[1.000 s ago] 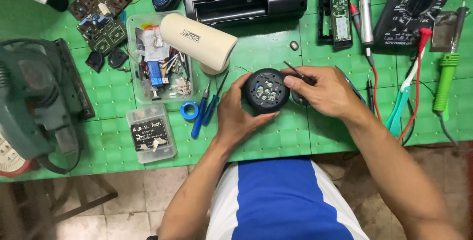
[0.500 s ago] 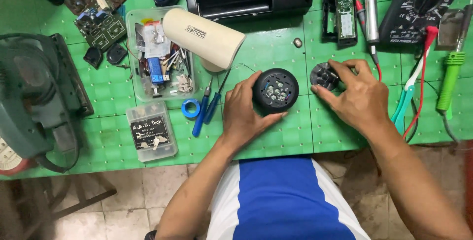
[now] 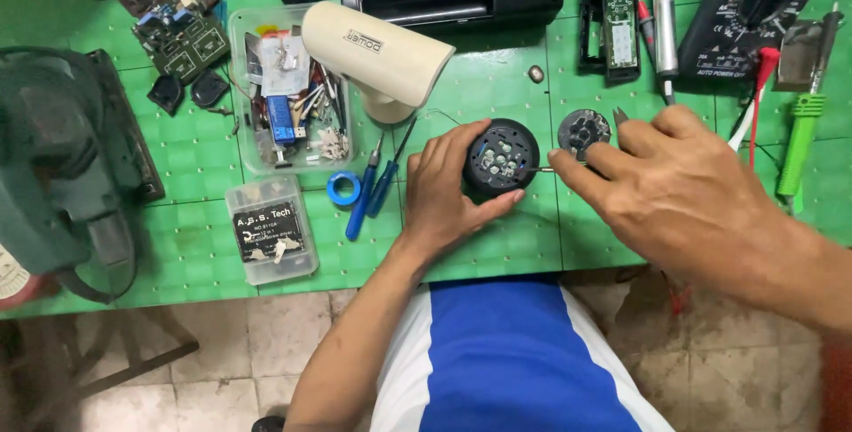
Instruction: Testing an electronic component with a multimeter and reassembling its plastic housing.
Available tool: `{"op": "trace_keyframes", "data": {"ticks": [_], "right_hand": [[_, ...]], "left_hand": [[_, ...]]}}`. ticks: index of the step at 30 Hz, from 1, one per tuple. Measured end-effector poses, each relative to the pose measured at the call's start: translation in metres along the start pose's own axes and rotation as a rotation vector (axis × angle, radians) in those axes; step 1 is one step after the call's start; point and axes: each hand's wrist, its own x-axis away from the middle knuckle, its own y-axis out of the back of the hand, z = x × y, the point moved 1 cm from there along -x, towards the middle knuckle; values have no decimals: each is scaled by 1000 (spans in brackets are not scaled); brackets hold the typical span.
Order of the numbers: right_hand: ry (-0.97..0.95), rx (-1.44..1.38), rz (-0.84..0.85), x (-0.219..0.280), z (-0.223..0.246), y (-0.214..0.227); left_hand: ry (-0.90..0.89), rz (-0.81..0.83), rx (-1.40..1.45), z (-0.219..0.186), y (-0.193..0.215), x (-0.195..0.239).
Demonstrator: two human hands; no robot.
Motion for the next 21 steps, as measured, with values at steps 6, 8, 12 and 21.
{"op": "trace_keyframes", "data": {"ticks": [6, 8, 12, 21], "right_hand": [[73, -75, 21, -17, -3, 1], [87, -67, 9, -20, -3, 1], [91, -69, 11, -24, 1, 2], [179, -30, 29, -33, 12, 8]], "left_hand": [[21, -25, 17, 2, -2, 0], [30, -15, 25, 2, -1, -2], [33, 14, 40, 2, 0, -2], [56, 10, 52, -2, 3, -2]]}}
